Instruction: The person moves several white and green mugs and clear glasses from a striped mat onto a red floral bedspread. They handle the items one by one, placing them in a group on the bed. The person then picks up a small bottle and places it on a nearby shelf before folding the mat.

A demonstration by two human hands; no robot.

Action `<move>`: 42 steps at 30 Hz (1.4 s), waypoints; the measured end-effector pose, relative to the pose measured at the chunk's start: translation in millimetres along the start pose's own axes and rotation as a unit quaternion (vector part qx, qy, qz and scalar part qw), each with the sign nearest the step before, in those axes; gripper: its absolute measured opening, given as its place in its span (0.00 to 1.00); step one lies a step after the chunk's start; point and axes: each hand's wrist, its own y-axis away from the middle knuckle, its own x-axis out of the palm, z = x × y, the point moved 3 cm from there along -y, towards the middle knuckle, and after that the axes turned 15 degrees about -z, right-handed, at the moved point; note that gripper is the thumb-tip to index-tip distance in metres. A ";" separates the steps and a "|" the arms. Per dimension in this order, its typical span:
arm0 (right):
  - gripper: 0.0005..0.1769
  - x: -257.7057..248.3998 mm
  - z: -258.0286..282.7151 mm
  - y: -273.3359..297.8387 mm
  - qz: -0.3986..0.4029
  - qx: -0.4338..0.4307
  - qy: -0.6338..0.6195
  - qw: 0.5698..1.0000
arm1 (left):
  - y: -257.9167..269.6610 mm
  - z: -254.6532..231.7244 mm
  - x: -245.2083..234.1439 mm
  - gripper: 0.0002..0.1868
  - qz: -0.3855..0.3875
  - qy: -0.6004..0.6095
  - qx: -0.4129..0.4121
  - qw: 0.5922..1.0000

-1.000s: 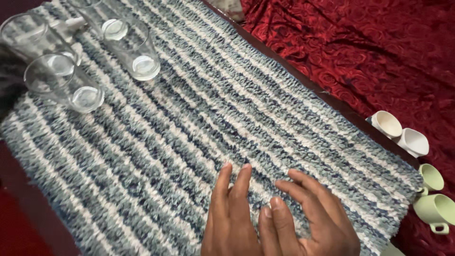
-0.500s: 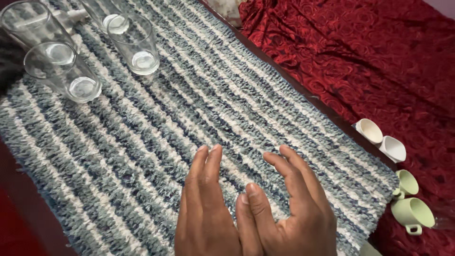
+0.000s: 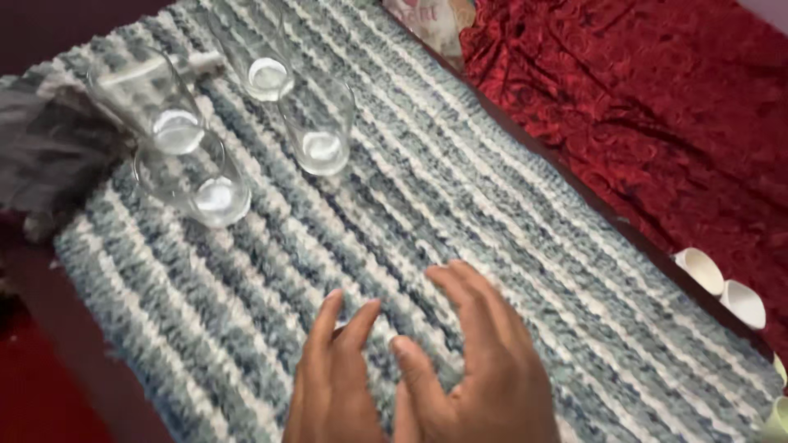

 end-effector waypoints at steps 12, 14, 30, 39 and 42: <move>0.39 96.6 68.3 -56.2 0.034 -0.047 -0.079 0.995 | -79.7 73.0 -33.9 0.20 -0.131 -0.056 -0.057 0.988; 0.39 111.0 77.6 -62.9 0.039 -0.055 -0.085 0.994 | -92.6 90.3 -34.5 0.17 -0.155 -0.040 -0.065 0.985; 0.39 195.3 106.6 -86.3 0.107 -0.107 -0.035 0.988 | -133.2 153.2 -36.9 0.46 -0.123 0.020 -0.119 0.985; 0.16 198.7 100.6 -86.2 0.136 -0.078 -0.062 0.986 | -138.5 141.1 -12.1 0.43 -0.159 -0.004 -0.199 0.967; 0.16 189.9 99.8 -86.1 0.102 -0.097 -0.081 0.987 | -123.6 137.5 -6.8 0.46 -0.169 -0.001 -0.192 0.967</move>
